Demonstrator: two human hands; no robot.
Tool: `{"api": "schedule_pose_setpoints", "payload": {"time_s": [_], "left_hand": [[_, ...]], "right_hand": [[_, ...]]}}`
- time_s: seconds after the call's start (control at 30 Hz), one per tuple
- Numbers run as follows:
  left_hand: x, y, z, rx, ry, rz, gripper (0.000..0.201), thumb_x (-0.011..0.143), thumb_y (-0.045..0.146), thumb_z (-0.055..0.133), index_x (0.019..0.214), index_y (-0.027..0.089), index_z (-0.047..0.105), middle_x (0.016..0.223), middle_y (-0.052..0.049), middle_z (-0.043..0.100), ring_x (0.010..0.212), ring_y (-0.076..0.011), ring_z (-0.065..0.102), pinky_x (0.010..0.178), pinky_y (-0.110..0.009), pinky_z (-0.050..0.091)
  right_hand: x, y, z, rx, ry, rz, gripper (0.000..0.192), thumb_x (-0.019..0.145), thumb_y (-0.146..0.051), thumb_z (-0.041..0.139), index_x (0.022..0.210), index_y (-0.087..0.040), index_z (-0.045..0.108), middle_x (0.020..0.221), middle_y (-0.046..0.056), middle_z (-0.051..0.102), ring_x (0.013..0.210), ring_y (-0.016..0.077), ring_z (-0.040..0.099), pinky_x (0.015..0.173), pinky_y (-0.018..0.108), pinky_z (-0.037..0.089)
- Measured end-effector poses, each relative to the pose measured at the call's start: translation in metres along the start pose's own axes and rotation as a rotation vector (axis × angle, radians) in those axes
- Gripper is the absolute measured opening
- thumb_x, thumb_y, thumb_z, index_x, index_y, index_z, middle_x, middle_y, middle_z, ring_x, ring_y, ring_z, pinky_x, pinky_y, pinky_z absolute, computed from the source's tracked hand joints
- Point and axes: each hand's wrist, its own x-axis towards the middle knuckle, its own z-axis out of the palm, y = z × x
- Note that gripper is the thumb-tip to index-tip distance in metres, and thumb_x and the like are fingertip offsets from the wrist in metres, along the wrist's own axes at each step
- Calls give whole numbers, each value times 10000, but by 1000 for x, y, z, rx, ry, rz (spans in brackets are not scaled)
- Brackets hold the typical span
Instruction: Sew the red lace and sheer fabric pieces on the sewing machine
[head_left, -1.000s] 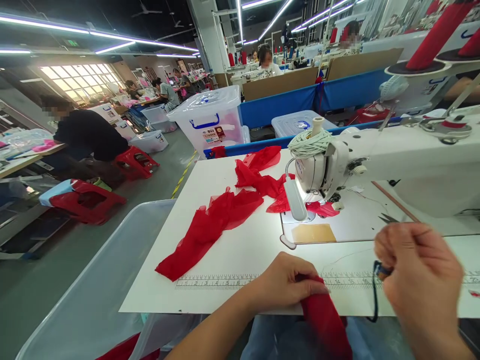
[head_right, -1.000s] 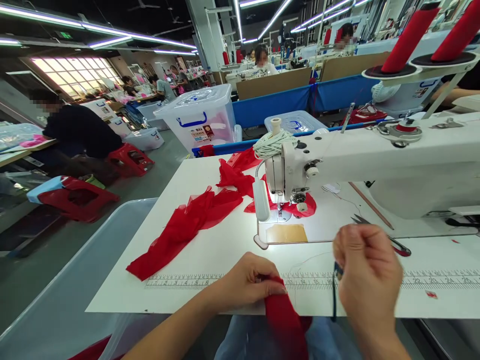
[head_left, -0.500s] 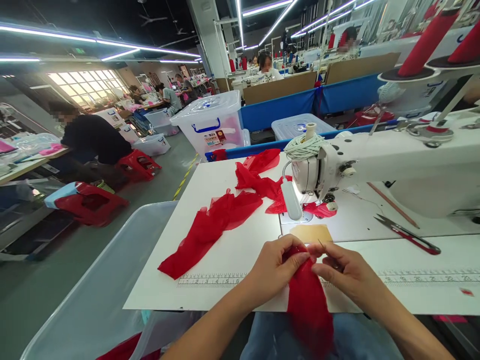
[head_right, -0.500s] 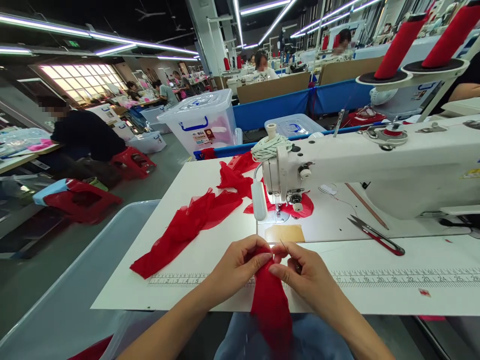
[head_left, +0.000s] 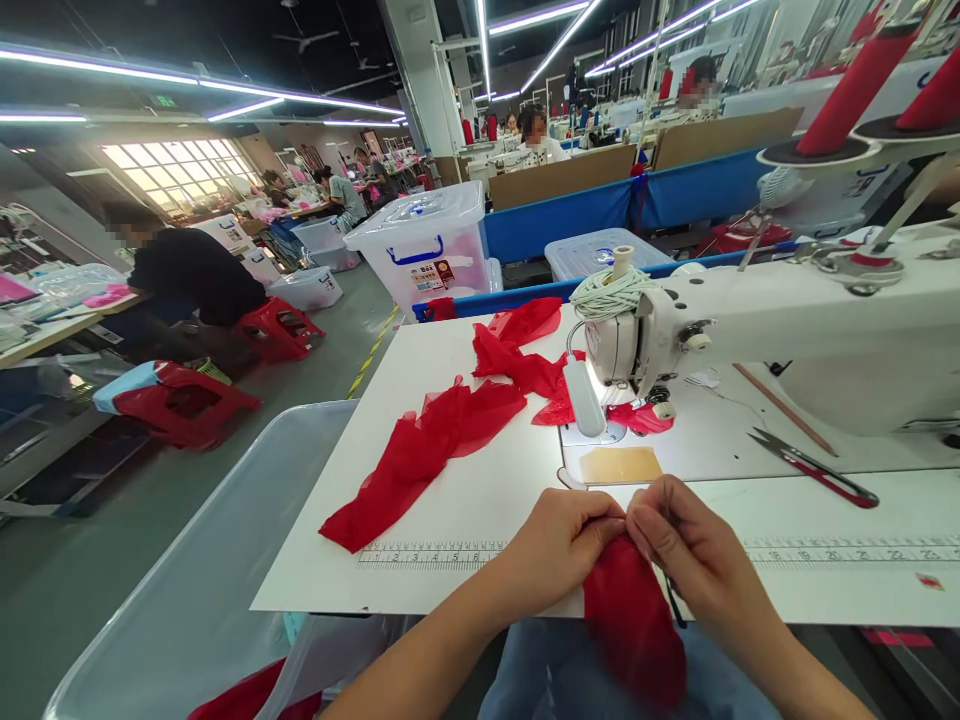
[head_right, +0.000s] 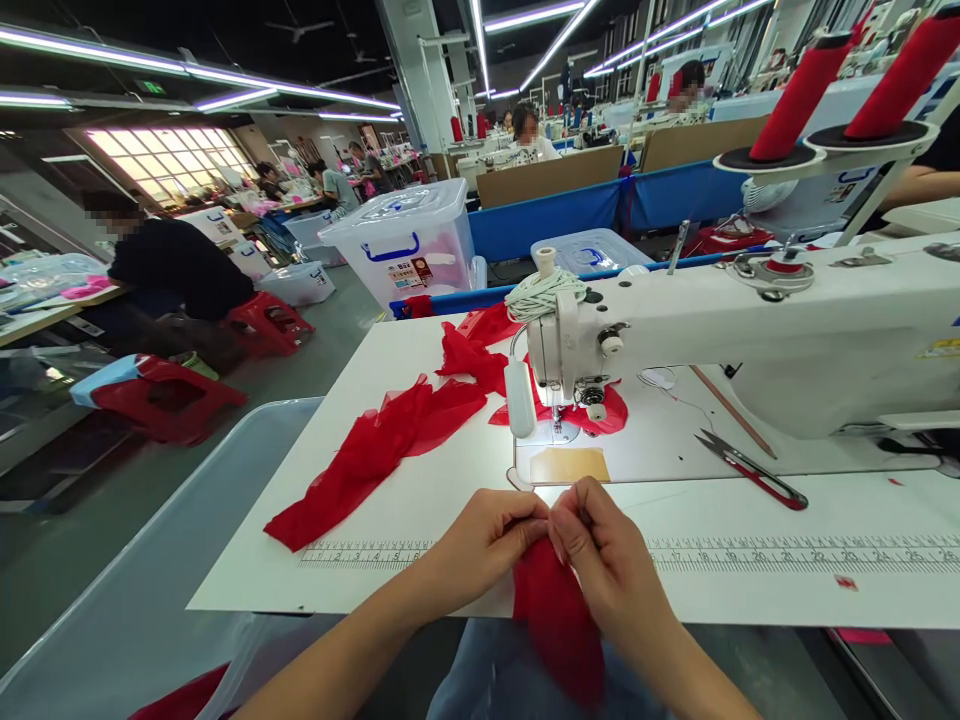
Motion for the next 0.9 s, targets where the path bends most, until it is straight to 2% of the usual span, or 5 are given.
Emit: {"api": "schedule_pose_setpoints", "payload": {"time_s": [0.1, 0.2, 0.37, 0.63, 0.9], "left_hand": [[-7, 0, -8, 13, 81, 59, 241, 884, 249, 474, 708, 176, 620, 681, -10, 576, 659, -140, 495, 664, -254, 384], [-9, -7, -17, -114, 213, -33, 258, 888, 336, 504, 735, 169, 627, 679, -8, 547, 639, -134, 464, 619, -247, 372], [4, -14, -13, -320, 155, -190, 363, 816, 514, 581, 749, 158, 583, 628, 23, 466, 565, -114, 426, 548, -240, 355], [4, -1, -9, -177, 97, -72, 284, 890, 404, 524, 774, 157, 603, 663, 27, 465, 611, -109, 376, 577, -240, 301], [3, -1, -11, -135, 107, -62, 232, 896, 359, 518, 822, 163, 620, 729, 12, 532, 669, -126, 436, 642, -244, 354]], "right_hand": [[4, 11, -17, -509, 104, -198, 324, 867, -487, 443, 646, -255, 488, 536, 2, 556, 459, 149, 426, 467, 282, 280], [15, 19, -41, -622, 316, -140, 323, 832, -492, 447, 610, -265, 385, 398, -53, 351, 362, 131, 276, 406, 272, 179], [21, 9, -35, -278, 76, -54, 298, 890, -500, 484, 998, -249, 603, 816, 20, 622, 459, 107, 398, 430, 260, 330], [23, 5, -18, 139, -234, 221, 383, 809, -585, 612, 872, -207, 608, 516, -95, 278, 470, 83, 217, 453, 232, 182], [19, 4, -15, 234, -49, 184, 321, 830, -516, 634, 766, -213, 553, 586, -82, 380, 461, 60, 219, 440, 224, 162]]}}
